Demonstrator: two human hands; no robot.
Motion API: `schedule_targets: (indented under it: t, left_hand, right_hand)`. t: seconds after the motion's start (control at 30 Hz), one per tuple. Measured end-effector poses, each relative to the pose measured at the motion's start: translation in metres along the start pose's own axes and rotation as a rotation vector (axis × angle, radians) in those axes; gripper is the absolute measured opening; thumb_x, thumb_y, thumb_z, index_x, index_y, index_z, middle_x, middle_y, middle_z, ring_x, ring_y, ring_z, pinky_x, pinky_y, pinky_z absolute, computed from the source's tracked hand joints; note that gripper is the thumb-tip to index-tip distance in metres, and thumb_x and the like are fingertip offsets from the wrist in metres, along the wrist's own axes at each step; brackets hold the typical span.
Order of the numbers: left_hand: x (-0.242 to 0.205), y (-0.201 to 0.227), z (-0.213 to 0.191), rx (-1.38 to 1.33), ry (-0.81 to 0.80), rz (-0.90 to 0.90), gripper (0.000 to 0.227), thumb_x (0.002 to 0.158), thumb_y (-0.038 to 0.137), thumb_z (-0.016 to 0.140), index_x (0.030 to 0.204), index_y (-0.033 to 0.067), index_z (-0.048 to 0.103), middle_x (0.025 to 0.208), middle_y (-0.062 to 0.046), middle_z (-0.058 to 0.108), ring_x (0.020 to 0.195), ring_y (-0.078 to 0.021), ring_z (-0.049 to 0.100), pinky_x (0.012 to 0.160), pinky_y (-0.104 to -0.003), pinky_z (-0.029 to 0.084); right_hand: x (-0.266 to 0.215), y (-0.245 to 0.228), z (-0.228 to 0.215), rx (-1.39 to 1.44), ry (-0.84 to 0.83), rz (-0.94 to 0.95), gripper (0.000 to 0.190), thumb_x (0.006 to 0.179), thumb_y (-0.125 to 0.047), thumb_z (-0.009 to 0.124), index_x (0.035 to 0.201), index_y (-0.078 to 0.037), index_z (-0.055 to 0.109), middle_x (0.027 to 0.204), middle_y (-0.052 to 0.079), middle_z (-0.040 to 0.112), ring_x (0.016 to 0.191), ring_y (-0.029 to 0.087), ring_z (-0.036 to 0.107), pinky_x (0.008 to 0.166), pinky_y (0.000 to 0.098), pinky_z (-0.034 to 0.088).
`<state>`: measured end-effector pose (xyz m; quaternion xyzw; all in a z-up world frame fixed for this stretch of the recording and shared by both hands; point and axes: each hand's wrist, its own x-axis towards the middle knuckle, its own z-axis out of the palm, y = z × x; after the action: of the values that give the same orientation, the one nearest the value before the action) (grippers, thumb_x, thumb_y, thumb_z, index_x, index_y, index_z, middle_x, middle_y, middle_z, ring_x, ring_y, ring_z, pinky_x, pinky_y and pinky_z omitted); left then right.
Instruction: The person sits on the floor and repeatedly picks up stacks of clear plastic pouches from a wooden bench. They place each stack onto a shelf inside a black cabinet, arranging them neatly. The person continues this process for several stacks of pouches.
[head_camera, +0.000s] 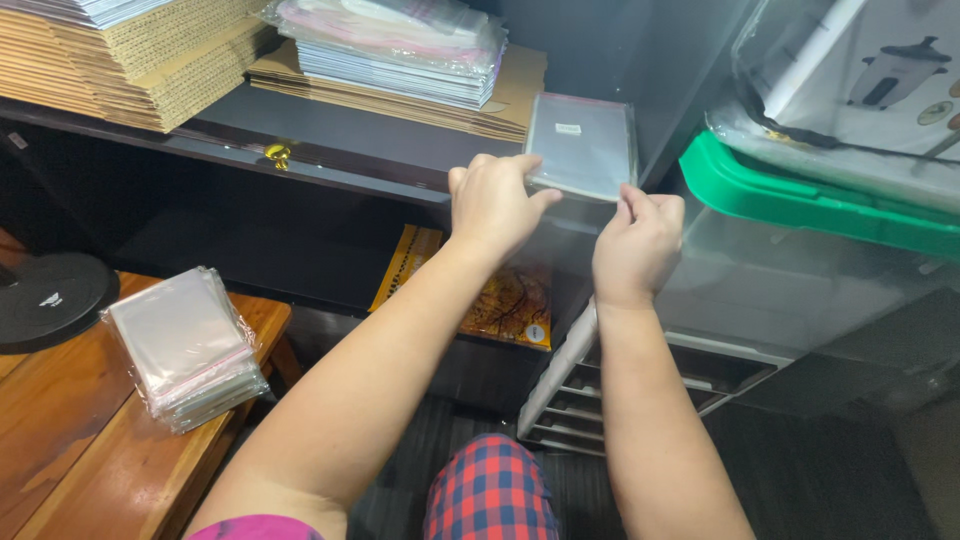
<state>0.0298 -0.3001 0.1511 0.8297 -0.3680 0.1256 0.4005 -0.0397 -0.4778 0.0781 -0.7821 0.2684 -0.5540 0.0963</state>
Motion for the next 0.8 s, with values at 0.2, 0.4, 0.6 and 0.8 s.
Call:
schedule_targets:
  t: [0.2,0.4,0.6,0.8]
  left_hand:
    - [0.013,-0.009,0.015,0.019,0.078,0.037,0.028,0.093,0.02,0.075,0.116,0.0042,0.075,0.092,-0.011,0.077,0.103,-0.027,0.062,0.09,-0.041,0.036]
    - [0.019,-0.015,0.021,-0.003,0.1,0.022,0.024,0.094,0.019,0.074,0.114,0.0062,0.076,0.09,-0.009,0.075,0.1,-0.0247,0.06,0.09,-0.041,0.035]
    - [0.018,-0.015,0.021,0.006,0.099,0.047,0.026,0.093,0.02,0.075,0.116,0.0079,0.076,0.092,-0.008,0.075,0.102,-0.025,0.061,0.09,-0.043,0.035]
    - [-0.007,-0.019,0.014,0.038,0.146,0.054,0.039,0.093,0.023,0.077,0.129,0.0085,0.07,0.115,-0.014,0.072,0.12,-0.0304,0.056,0.101,-0.051,0.033]
  right_hand:
    - [-0.001,-0.01,-0.003,-0.056,0.037,0.011,0.014,0.095,-0.01,0.075,0.106,-0.017,0.079,0.095,-0.004,0.059,0.089,0.022,0.072,0.074,0.0381,0.061]
    - [-0.008,-0.028,-0.011,-0.075,-0.037,0.044,0.014,0.099,-0.015,0.071,0.112,-0.017,0.076,0.099,-0.005,0.057,0.094,0.019,0.071,0.078,0.0387,0.059]
    - [-0.009,-0.029,-0.012,-0.063,-0.052,0.057,0.015,0.101,-0.016,0.071,0.115,-0.017,0.074,0.1,-0.006,0.055,0.097,0.019,0.07,0.079,0.0387,0.059]
    - [-0.022,-0.024,-0.014,0.108,0.04,0.007,0.019,0.094,-0.012,0.078,0.112,-0.017,0.073,0.099,-0.005,0.053,0.094,0.017,0.069,0.074,0.0312,0.057]
